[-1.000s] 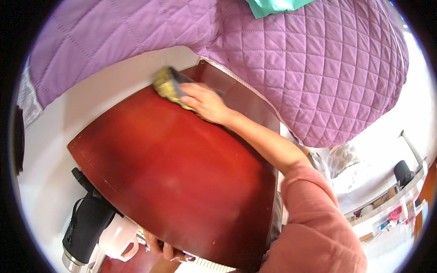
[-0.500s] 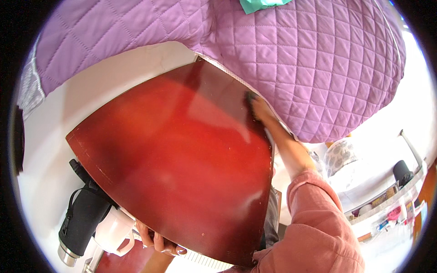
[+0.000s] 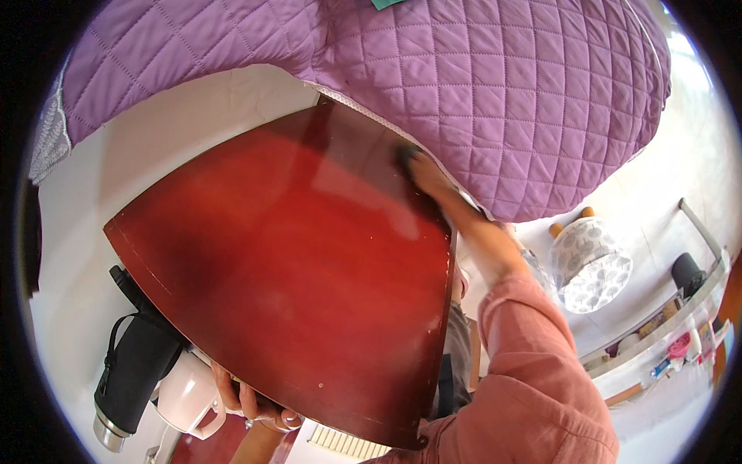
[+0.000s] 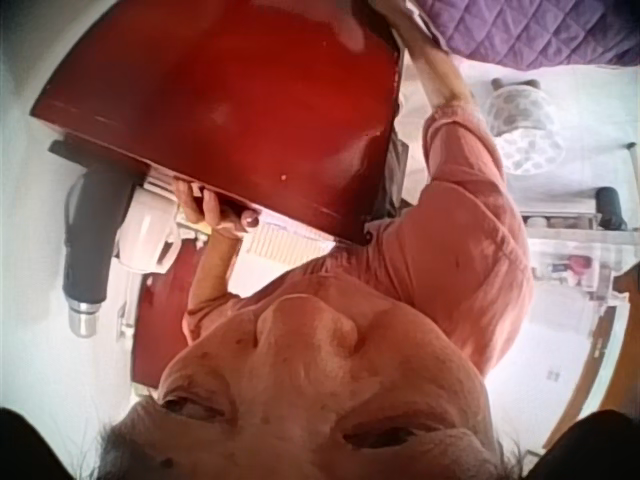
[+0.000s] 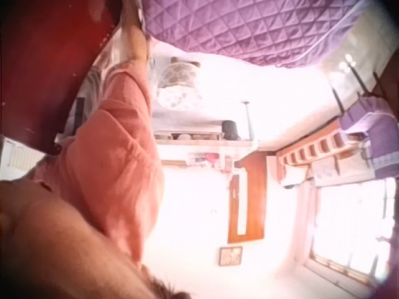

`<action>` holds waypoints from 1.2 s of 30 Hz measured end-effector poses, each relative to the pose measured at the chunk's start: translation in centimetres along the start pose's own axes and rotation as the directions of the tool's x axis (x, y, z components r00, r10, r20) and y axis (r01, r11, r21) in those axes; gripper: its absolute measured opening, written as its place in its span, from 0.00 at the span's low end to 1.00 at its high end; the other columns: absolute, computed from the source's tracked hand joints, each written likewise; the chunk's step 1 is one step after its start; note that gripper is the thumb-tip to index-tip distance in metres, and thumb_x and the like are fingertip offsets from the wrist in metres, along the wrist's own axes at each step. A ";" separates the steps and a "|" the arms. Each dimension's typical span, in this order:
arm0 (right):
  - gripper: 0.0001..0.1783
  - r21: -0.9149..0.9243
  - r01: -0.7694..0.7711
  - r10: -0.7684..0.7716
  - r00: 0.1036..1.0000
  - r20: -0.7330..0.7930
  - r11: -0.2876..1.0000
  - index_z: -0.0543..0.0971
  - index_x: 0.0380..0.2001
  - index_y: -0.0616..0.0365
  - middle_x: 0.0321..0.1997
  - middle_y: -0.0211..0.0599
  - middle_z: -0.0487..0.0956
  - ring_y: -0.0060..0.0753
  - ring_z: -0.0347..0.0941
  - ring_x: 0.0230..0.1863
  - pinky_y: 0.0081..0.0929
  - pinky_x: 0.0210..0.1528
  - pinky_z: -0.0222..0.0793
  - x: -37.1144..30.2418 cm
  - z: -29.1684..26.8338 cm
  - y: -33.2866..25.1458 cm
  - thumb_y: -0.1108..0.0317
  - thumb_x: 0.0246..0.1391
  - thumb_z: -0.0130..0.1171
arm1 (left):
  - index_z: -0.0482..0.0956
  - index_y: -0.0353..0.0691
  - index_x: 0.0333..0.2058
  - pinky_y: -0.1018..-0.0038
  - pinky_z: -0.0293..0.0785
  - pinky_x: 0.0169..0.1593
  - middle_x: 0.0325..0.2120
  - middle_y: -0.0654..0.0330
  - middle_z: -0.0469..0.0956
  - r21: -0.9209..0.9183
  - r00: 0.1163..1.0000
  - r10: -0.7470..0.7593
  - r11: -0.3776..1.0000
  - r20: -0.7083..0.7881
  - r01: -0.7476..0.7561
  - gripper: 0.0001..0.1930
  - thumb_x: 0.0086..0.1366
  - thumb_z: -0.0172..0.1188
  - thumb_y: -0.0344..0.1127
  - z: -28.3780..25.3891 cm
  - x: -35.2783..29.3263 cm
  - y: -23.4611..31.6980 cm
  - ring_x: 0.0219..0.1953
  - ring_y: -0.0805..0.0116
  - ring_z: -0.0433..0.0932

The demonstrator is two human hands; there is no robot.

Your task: The person wipes the surface and sides of a reddish-brown wooden cabinet using a grey cloth. They move around the cabinet to clean different sections, including the top, front, and side panels, while a large water bottle sits on the floor nearby.

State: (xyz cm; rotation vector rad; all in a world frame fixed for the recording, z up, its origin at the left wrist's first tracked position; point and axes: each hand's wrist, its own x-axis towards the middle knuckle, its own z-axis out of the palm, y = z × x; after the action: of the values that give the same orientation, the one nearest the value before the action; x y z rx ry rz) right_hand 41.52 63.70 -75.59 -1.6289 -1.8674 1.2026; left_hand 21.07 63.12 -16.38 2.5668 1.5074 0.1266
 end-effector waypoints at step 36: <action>0.15 0.557 0.038 -0.098 0.992 0.079 0.830 0.77 0.48 0.65 0.46 0.43 0.71 0.41 0.71 0.52 0.31 0.55 0.65 -4.3 -26.0 -34.5 0.64 0.66 0.58 | 0.65 0.42 0.68 0.39 0.54 0.69 0.69 0.40 0.60 -0.067 0.997 -0.075 0.995 -0.016 0.074 0.35 0.71 0.54 0.57 -1.5 -2.9 0.0 0.69 0.36 0.62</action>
State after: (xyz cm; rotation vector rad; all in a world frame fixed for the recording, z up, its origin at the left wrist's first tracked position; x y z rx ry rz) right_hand 41.18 70.12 -32.64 -1.1825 -1.4164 1.6337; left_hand 19.43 60.73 -14.90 2.4608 1.5760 0.1881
